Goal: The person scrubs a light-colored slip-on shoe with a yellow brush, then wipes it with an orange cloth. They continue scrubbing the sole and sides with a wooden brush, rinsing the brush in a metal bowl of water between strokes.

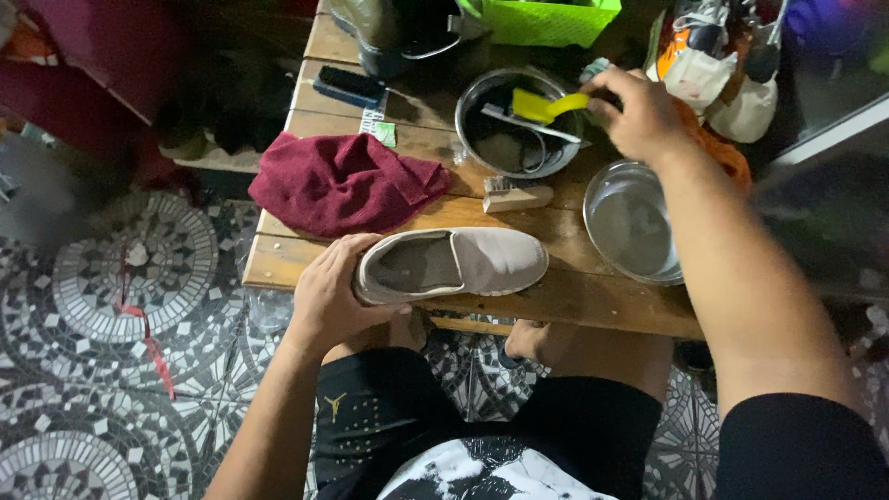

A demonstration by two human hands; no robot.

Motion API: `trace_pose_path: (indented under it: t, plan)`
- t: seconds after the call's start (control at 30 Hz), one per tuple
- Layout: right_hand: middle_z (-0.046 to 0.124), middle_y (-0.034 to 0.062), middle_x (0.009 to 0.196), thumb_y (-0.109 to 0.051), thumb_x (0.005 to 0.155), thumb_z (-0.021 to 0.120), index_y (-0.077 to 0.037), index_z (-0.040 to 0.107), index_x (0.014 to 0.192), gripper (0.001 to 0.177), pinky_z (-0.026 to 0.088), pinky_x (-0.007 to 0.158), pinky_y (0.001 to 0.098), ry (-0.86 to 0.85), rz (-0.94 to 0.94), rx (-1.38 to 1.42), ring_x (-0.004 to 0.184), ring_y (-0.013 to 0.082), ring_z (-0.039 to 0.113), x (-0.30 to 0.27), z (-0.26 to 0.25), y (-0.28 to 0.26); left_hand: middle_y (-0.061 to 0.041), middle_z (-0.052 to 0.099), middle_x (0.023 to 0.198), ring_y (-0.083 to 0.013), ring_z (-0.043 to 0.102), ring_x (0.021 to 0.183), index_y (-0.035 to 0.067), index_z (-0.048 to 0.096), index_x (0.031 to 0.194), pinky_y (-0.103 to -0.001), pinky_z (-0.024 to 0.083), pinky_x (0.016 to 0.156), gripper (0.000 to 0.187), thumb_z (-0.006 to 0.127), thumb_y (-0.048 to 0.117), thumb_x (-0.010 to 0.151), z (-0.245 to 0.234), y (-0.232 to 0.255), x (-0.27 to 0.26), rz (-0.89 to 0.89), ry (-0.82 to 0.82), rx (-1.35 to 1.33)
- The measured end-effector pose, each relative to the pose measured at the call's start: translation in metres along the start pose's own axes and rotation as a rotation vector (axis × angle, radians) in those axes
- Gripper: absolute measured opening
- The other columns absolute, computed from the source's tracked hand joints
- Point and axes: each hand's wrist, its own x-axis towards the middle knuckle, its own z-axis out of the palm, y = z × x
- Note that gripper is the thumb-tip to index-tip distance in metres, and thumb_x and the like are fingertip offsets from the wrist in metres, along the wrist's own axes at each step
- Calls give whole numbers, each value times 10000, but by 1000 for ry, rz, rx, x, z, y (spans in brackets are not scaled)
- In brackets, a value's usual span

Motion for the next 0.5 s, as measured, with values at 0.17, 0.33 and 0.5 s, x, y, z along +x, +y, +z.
trace_pose_path:
  t: [0.17, 0.33, 0.5]
  plan:
    - [873, 148, 1210, 2, 1124, 792, -87, 874, 1263, 184, 581, 953, 486, 316, -53, -210, 1097, 380, 794, -15, -22, 81, -108, 758, 1432, -303, 751, 1284, 85, 652, 1479, -433, 571, 1116, 991, 1026, 620, 733, -1, 3, -1, 32, 54, 2]
    - [862, 150, 1112, -223, 1061, 833, -156, 844, 1234, 186, 601, 799, 513, 122, 495, -405, 970, 384, 809, -91, -64, 150, -112, 753, 1441, -306, 743, 1302, 70, 644, 1501, -433, 562, 1126, 1009, 1018, 612, 736, 1, 0, 0, 44, 45, 10]
    - [861, 139, 832, -361, 1112, 854, -286, 925, 1112, 103, 577, 665, 506, -108, 694, -525, 730, 371, 794, -130, -65, 162, -121, 734, 1496, -307, 736, 1319, 88, 621, 1574, -440, 558, 1141, 1039, 1003, 602, 756, 3, 1, 0, 50, 43, 56]
